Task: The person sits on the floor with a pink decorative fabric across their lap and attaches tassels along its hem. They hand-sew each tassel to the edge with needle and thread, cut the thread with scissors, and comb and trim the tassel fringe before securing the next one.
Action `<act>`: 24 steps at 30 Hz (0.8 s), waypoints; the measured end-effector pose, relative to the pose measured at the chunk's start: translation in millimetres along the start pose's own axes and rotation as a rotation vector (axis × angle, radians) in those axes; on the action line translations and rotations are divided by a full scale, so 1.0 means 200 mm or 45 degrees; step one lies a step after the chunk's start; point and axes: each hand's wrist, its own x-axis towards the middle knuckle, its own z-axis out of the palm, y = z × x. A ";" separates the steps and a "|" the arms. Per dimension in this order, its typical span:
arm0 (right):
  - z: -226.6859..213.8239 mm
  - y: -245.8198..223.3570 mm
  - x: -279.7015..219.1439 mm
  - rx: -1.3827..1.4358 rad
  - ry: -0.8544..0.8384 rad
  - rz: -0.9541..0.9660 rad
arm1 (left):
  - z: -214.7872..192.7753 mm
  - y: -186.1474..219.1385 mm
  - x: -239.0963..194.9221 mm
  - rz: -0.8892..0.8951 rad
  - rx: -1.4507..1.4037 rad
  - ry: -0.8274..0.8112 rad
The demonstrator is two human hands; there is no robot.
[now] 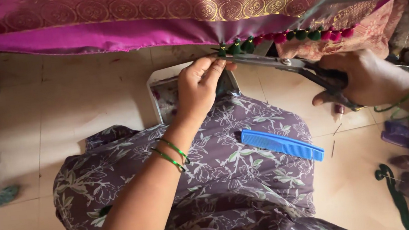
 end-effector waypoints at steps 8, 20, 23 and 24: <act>-0.12 -0.16 0.08 -0.291 0.008 -0.088 | 0.01 0.01 -0.01 -0.073 0.016 0.055; -0.07 -0.18 0.07 -0.267 0.004 -0.150 | 0.02 0.07 -0.02 -0.041 0.195 0.115; 0.01 -0.07 0.04 -0.076 -0.056 -0.068 | 0.01 0.02 -0.05 -0.050 0.196 0.135; 0.04 -0.01 0.02 0.052 -0.125 -0.003 | 0.00 -0.02 -0.06 -0.069 0.139 0.166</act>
